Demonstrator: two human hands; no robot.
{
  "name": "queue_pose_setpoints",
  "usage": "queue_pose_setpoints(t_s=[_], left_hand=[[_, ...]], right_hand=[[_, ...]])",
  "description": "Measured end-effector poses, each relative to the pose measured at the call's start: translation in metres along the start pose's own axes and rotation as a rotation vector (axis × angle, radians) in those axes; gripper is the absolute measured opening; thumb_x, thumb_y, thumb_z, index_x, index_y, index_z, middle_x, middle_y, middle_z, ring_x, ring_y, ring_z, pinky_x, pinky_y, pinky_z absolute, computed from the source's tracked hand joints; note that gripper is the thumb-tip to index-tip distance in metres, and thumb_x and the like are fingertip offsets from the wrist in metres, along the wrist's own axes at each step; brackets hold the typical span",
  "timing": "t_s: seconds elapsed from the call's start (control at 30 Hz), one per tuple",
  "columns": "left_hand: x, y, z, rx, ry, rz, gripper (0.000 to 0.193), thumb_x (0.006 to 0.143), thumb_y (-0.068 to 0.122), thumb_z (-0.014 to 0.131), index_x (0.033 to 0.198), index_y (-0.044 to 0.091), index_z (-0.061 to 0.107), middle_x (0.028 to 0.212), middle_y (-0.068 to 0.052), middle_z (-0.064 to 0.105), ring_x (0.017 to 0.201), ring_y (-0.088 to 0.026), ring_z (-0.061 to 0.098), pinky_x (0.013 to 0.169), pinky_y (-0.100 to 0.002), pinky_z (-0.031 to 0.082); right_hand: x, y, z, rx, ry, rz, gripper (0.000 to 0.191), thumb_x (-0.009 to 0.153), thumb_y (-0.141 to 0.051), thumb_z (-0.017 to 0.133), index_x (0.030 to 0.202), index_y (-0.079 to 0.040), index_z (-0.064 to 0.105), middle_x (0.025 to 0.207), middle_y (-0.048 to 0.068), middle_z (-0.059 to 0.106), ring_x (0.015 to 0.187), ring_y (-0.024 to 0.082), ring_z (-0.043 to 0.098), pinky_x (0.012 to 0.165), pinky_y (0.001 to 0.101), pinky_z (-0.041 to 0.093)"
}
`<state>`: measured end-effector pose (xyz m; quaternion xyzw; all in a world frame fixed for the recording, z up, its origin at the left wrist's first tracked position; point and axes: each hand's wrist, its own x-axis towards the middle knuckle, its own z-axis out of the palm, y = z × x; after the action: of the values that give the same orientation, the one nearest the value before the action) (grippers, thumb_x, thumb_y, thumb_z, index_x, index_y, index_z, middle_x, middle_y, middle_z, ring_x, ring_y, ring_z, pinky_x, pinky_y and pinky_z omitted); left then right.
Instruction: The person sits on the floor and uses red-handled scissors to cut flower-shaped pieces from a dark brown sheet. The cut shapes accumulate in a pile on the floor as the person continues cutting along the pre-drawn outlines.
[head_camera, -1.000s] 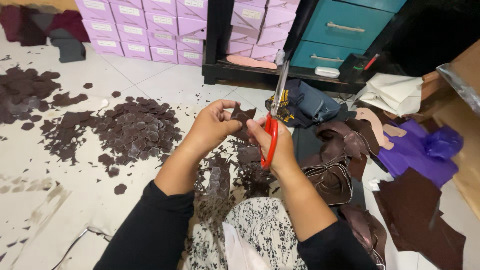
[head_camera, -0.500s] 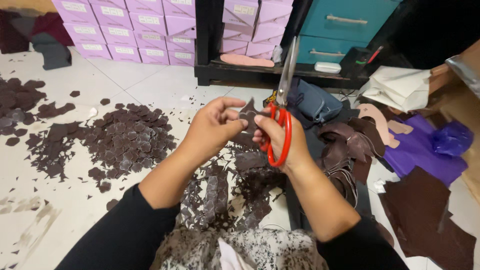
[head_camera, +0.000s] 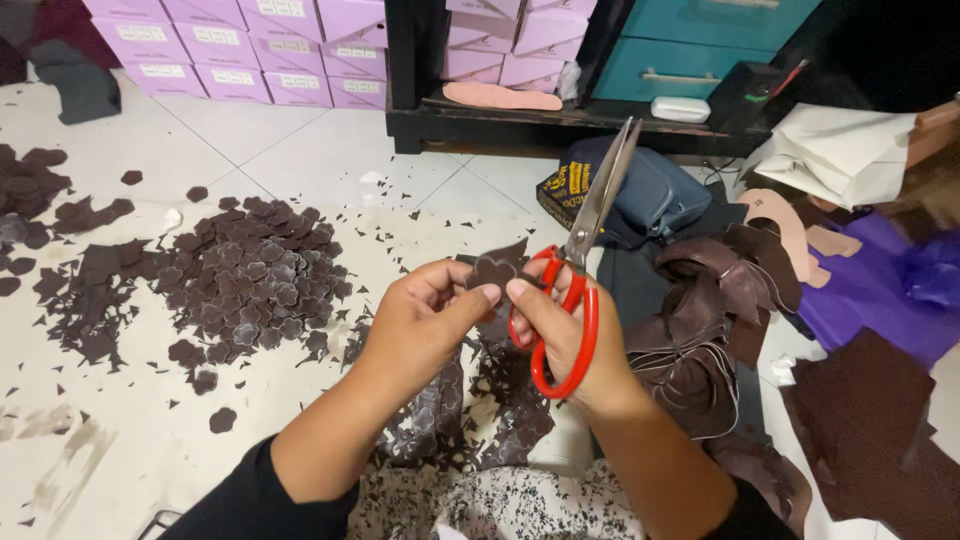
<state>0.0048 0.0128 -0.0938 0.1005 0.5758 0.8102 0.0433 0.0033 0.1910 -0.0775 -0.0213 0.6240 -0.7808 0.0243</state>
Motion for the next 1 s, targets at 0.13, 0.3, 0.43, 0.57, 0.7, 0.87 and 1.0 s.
queue_pose_setpoints(t_s=[0.13, 0.3, 0.43, 0.57, 0.7, 0.87, 1.0], left_hand=[[0.003, -0.003, -0.006, -0.034, 0.012, -0.039, 0.013, 0.095, 0.008, 0.07, 0.104, -0.002, 0.071, 0.089, -0.003, 0.072, 0.079, -0.007, 0.064, 0.073, -0.023, 0.053], [0.008, -0.001, -0.012, -0.123, 0.135, -0.137, 0.019, 0.094, 0.006, 0.067, 0.11, -0.003, 0.071, 0.094, -0.006, 0.075, 0.082, -0.01, 0.069, 0.075, -0.024, 0.056], [0.004, 0.003, -0.019, -0.17, 0.212, -0.142, 0.027, 0.092, 0.004, 0.067, 0.119, -0.002, 0.067, 0.095, -0.009, 0.075, 0.086, -0.012, 0.071, 0.079, -0.024, 0.057], [0.001, 0.011, -0.02, -0.322, 0.291, -0.156, 0.022, 0.09, 0.002, 0.069, 0.11, -0.003, 0.063, 0.095, -0.01, 0.075, 0.086, -0.014, 0.071, 0.081, -0.026, 0.058], [-0.002, 0.021, -0.011, -0.283, 0.291, -0.127, 0.019, 0.088, 0.003, 0.073, 0.105, -0.001, 0.064, 0.091, -0.008, 0.073, 0.082, -0.013, 0.068, 0.078, -0.026, 0.055], [-0.01, 0.024, 0.0, -0.234, 0.338, -0.09, 0.02, 0.088, 0.005, 0.075, 0.105, 0.001, 0.066, 0.091, -0.006, 0.072, 0.081, -0.01, 0.065, 0.074, -0.024, 0.051], [-0.012, 0.022, 0.007, -0.233, 0.368, -0.086, 0.02, 0.089, 0.004, 0.073, 0.106, 0.0, 0.064, 0.092, -0.007, 0.074, 0.081, -0.01, 0.066, 0.075, -0.024, 0.051]], right_hand=[[0.003, 0.0, -0.001, -0.13, 0.001, 0.002, 0.024, 0.091, -0.016, 0.071, 0.107, -0.002, 0.061, 0.074, 0.002, 0.061, 0.062, 0.01, 0.059, 0.056, 0.0257, 0.048], [0.007, -0.003, -0.007, -0.262, -0.076, 0.059, 0.022, 0.097, -0.022, 0.071, 0.098, -0.001, 0.063, 0.073, 0.002, 0.061, 0.064, 0.009, 0.057, 0.059, 0.0244, 0.047], [-0.006, 0.007, -0.008, -0.355, -0.105, 0.162, 0.022, 0.092, -0.022, 0.075, 0.097, -0.004, 0.063, 0.072, 0.001, 0.057, 0.063, 0.009, 0.052, 0.057, 0.025, 0.044], [-0.022, 0.01, -0.002, -0.477, -0.132, 0.301, 0.027, 0.087, -0.027, 0.076, 0.098, -0.007, 0.063, 0.075, -0.001, 0.058, 0.067, 0.008, 0.052, 0.059, 0.0256, 0.044], [-0.03, 0.001, 0.0, -0.625, -0.29, 0.208, 0.031, 0.086, -0.035, 0.074, 0.1, -0.009, 0.063, 0.084, -0.004, 0.064, 0.078, 0.006, 0.06, 0.07, 0.0244, 0.051], [-0.036, -0.002, -0.006, -0.541, -0.272, 0.22, 0.034, 0.091, -0.038, 0.07, 0.1, -0.007, 0.064, 0.08, 0.001, 0.06, 0.075, 0.011, 0.053, 0.067, 0.0284, 0.046], [-0.042, -0.006, -0.015, -0.655, -0.316, 0.145, 0.033, 0.09, -0.039, 0.069, 0.096, -0.007, 0.064, 0.078, 0.001, 0.062, 0.074, 0.012, 0.057, 0.068, 0.0287, 0.05]])
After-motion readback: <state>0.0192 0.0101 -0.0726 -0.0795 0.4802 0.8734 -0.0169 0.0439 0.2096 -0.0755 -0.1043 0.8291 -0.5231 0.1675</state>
